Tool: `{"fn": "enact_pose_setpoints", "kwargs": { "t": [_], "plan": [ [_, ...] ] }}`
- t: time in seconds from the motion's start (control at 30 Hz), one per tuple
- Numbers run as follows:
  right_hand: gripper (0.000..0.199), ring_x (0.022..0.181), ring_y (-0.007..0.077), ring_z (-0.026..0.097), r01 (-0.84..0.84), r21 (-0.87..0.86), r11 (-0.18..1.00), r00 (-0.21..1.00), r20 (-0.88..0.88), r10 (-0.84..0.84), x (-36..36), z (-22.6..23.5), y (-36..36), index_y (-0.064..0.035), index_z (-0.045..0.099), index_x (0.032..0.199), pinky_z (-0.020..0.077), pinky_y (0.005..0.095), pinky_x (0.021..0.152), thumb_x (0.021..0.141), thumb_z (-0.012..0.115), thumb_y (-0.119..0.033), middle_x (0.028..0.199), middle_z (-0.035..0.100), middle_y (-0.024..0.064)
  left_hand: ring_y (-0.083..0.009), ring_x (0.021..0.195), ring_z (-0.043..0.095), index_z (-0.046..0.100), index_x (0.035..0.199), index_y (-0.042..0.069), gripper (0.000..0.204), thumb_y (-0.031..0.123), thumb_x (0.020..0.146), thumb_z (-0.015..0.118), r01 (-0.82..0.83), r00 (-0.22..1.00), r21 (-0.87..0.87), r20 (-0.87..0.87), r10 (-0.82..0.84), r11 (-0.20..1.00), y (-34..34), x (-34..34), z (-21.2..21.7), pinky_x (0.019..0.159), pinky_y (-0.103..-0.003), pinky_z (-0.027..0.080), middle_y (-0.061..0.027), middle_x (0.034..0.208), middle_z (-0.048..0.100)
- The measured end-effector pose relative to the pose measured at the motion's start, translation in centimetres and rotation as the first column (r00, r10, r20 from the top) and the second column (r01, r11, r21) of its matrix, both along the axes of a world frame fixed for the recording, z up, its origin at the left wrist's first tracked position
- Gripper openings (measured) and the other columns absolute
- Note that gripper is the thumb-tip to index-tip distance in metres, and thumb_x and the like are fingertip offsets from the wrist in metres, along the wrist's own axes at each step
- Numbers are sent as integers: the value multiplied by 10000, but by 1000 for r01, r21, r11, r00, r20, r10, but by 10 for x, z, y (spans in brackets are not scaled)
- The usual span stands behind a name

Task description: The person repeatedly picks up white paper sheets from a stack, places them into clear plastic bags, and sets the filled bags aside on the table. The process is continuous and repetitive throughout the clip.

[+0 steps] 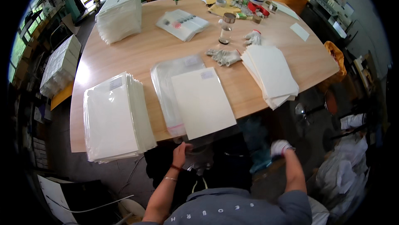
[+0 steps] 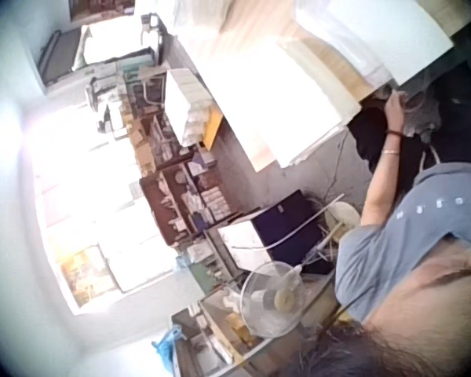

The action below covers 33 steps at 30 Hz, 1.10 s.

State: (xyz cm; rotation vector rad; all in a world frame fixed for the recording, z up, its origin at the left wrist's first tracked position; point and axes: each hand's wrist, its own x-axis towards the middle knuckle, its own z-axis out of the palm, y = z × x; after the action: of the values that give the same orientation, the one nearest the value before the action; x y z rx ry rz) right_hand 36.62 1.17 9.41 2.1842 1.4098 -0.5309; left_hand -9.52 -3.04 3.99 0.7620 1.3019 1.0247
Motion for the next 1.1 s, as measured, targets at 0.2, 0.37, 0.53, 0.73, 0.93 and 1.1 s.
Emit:
{"fn": "enact_pose_setpoints", "kwargs": {
  "t": [0.2,0.37,0.53,0.73,0.93,1.1],
  "plan": [
    [194,785,297,551,-110,741,663,745,-379,548,-96,3,15,-37,543,905,461,358,646,729,581,-108,857,537,117,-272,1011,444,536,1089,133,417,51,685,600,394,130,392,-919,371,831,-2,-16,31,823,-397,339,-85,1126,464],
    [166,676,247,580,-88,820,565,353,-505,788,-141,16,60,-46,567,837,475,309,608,684,627,-68,713,577,87,-233,1000,458,593,906,144,258,120,660,669,659,239,460,-878,414,596,23,-4,47,813,-370,336,-62,1095,510],
    [71,677,258,587,-206,814,543,312,-471,825,-137,30,77,-56,568,682,475,335,586,731,573,-107,695,587,109,-236,702,555,551,703,105,125,164,685,659,636,443,504,-858,259,584,38,-13,46,592,-344,423,-42,723,569],
    [208,562,313,569,-241,775,583,734,-248,633,-176,30,72,-54,526,655,455,395,508,743,540,-243,619,574,144,-281,513,548,572,684,79,216,265,793,589,400,215,273,-956,200,875,44,-6,48,450,-358,421,-102,605,562],
    [200,498,205,542,356,523,775,585,-771,251,-181,16,60,-10,466,842,457,308,471,775,586,-154,616,548,84,-183,538,604,575,851,48,269,311,861,518,-82,937,31,-338,88,996,17,-22,27,444,-259,438,-70,706,616],
    [334,593,67,495,487,92,868,33,-996,87,-165,21,42,38,411,1112,457,217,523,804,521,-28,702,523,21,-112,716,603,508,1013,69,265,280,856,533,-52,977,-256,187,102,965,15,4,58,486,-192,420,-30,882,591]
  ]
}}
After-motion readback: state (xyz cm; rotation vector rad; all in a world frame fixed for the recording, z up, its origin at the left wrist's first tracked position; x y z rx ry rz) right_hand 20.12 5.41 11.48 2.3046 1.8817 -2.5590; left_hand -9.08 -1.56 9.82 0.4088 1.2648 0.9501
